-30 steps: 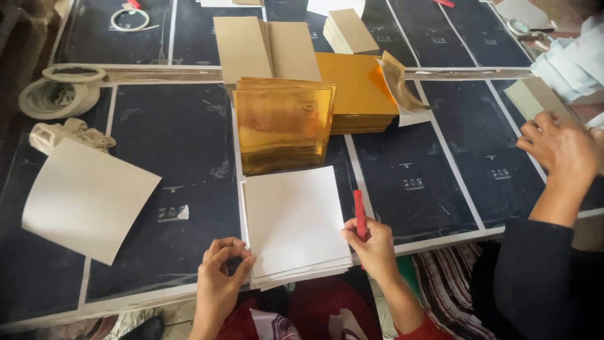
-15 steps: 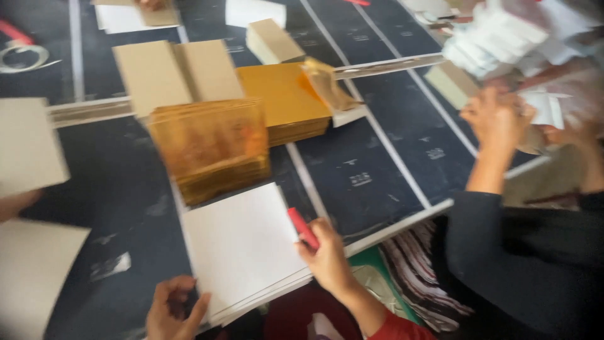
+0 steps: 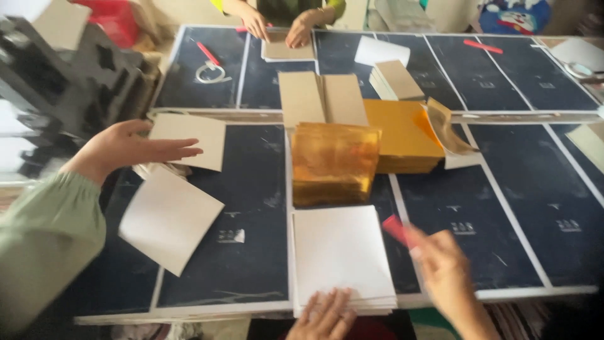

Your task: Workers are manually assembling and stacking layers of paper and cardboard, using a pink tool to press and align the components.

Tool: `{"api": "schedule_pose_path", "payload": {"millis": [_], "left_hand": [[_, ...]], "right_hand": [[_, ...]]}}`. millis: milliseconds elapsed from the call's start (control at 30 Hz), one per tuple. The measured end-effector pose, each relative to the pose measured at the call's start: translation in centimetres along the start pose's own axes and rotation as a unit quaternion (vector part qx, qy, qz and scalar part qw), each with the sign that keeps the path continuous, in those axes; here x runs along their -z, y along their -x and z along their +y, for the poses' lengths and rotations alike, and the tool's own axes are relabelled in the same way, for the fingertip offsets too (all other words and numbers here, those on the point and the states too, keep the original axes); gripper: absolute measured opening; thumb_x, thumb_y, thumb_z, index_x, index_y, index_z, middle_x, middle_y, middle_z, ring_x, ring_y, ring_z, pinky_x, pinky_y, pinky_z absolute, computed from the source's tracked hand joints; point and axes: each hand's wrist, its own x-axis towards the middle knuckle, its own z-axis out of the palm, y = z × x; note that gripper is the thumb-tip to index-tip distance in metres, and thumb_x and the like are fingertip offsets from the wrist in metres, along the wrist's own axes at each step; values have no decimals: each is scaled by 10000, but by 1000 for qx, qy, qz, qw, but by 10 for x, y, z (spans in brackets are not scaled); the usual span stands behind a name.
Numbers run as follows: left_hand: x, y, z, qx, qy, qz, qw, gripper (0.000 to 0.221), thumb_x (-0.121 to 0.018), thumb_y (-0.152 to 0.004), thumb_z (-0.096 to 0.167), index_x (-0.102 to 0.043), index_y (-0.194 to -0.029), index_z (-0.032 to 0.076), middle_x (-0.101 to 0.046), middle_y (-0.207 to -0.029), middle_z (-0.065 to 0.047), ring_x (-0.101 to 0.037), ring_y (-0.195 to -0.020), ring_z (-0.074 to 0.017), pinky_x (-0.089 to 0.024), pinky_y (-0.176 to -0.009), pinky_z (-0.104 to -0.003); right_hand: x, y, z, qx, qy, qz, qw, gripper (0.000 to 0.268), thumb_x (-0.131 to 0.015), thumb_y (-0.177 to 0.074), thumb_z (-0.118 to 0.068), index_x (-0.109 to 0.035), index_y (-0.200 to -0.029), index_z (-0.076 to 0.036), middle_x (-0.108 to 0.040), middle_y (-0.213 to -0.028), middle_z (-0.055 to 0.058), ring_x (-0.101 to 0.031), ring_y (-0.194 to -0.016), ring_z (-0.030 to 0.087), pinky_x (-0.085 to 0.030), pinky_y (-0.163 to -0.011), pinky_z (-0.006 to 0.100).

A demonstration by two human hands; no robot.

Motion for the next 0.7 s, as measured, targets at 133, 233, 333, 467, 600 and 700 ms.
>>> {"api": "schedule_pose_path", "payload": {"millis": [133,233,333,467,600,700], "left_hand": [[-33,24,9,31,-90,17,995,247,-582,-1047,237,-702,-1263,252,-709,-1391,35,-679,-1249,-159,-540,-1005,-353],[-38,13,1,8,-164,121,979,233,-474,-1132,311,-600,-1326,284,-712,-1368,146,-657,-1269,-59,-530,-1012,-252],[1,11,6,38,0,-52,998,361,-487,-1151,333,-607,-1439,152,-630,-1513,-13,-618,-1347,-190,-511,-1039,-379],[-46,16,6,5,-142,60,988,358,-343,-1162,306,-592,-1412,244,-685,-1443,113,-655,-1304,-80,-497,-1067,-278],[-54,11,13,293,80,-247,920,313,-353,-1091,382,-539,-1333,451,-576,-1392,312,-454,-1325,109,-361,-1084,-234],[-34,18,14,68,-107,75,989,311,-435,-1127,341,-669,-1323,280,-728,-1361,134,-681,-1233,-68,-550,-981,-297]], "right_hand": [[36,-58,-192,-446,-200,-376,787,493,-857,-813,-541,-618,-853,-112,-550,-1051,60,-586,-971,206,-452,-966,356],[-100,-35,-35,-80,-113,-274,952,163,-456,-1030,-162,-546,-894,-164,-583,-857,21,-561,-762,201,-451,-760,393],[-109,-93,-13,139,-74,-188,969,489,-635,-958,26,-698,-1395,-183,-383,-894,14,-504,-841,210,-481,-819,346],[-125,-48,-61,473,554,162,665,377,-401,-1134,-166,-682,-930,-20,-651,-734,116,-404,-462,65,-276,-400,193],[-126,-71,-84,238,-200,-292,904,131,-528,-980,-11,-526,-1098,-69,-598,-1095,62,-480,-748,187,-437,-629,269],[-144,-102,-76,158,-159,-238,945,87,-488,-1030,-51,-519,-1108,-73,-602,-1053,50,-469,-704,178,-403,-581,297]]}}
